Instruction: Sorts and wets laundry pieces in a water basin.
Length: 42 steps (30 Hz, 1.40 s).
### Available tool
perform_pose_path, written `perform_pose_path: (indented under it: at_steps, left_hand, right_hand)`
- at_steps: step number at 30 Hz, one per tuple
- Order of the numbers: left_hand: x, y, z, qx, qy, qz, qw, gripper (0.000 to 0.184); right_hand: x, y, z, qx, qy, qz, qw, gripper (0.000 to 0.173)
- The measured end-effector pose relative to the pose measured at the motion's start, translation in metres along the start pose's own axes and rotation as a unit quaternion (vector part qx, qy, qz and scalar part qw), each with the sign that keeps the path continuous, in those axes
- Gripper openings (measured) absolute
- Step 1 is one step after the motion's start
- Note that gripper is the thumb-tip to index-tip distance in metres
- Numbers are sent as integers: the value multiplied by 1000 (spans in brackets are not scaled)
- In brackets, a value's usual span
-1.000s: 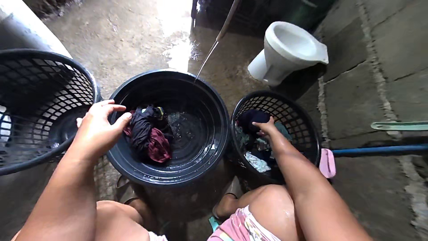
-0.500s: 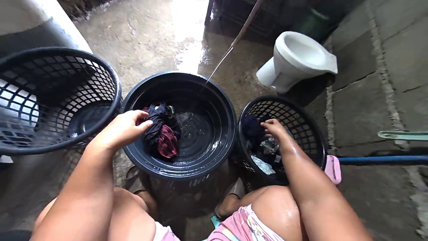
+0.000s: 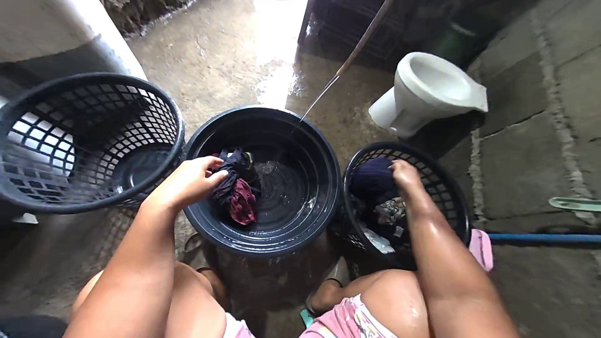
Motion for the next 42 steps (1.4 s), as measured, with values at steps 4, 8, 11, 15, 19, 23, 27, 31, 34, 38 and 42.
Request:
perform_pose_path:
  at_steps: [4, 8, 11, 15, 19, 23, 27, 31, 34, 38, 42]
  left_hand:
    - [-4, -4, 1, 7, -6, -2, 1000, 41]
    - [-4, -1, 3, -39, -5, -27, 999, 35]
    - [-7, 12, 18, -168, 49, -34, 984, 32]
    - [5, 23, 31, -276, 119, -10, 954, 33]
    - [11, 29, 35, -284, 139, 3, 949, 32]
    - [14, 33, 36, -298, 136, -24, 945, 31]
    - [20, 40, 39, -344, 168, -49, 923, 28]
    - [29, 43, 43, -366, 207, -54, 906, 26]
    - [32, 44, 45, -357, 218, -42, 907, 25]
    - [29, 45, 47, -325, 208, -36, 922, 26]
    - [29, 43, 46, -303, 198, -37, 931, 26]
  right_hand:
    - [25, 44, 44, -60, -107, 60, 991, 44]
    - [54, 80, 62, -164, 94, 126, 974, 41]
    - [74, 107, 61, -133, 79, 228, 961, 38]
    - [82, 123, 58, -97, 113, 314, 938, 37]
    - [121, 153, 18, 53, 89, 480, 871, 32]
    - [168, 168, -23, 202, 48, 560, 802, 28]
    - [233, 167, -83, 287, 13, 605, 742, 29]
    - [296, 130, -172, 271, 62, 494, 824, 25]
    - [303, 95, -232, 303, 165, 395, 851, 49]
    - [263, 94, -249, 352, 228, 348, 838, 37]
    - [202, 93, -199, 383, 250, 314, 832, 34]
Point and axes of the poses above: each hand's wrist, its own y-axis away from the middle knuckle, its own z-axis out of the back of the hand, x = y × z, the point moved 2 cm from there along -y, towards the middle knuckle, and after that the axes turned 14 degrees about x, right-handed, at the moved point
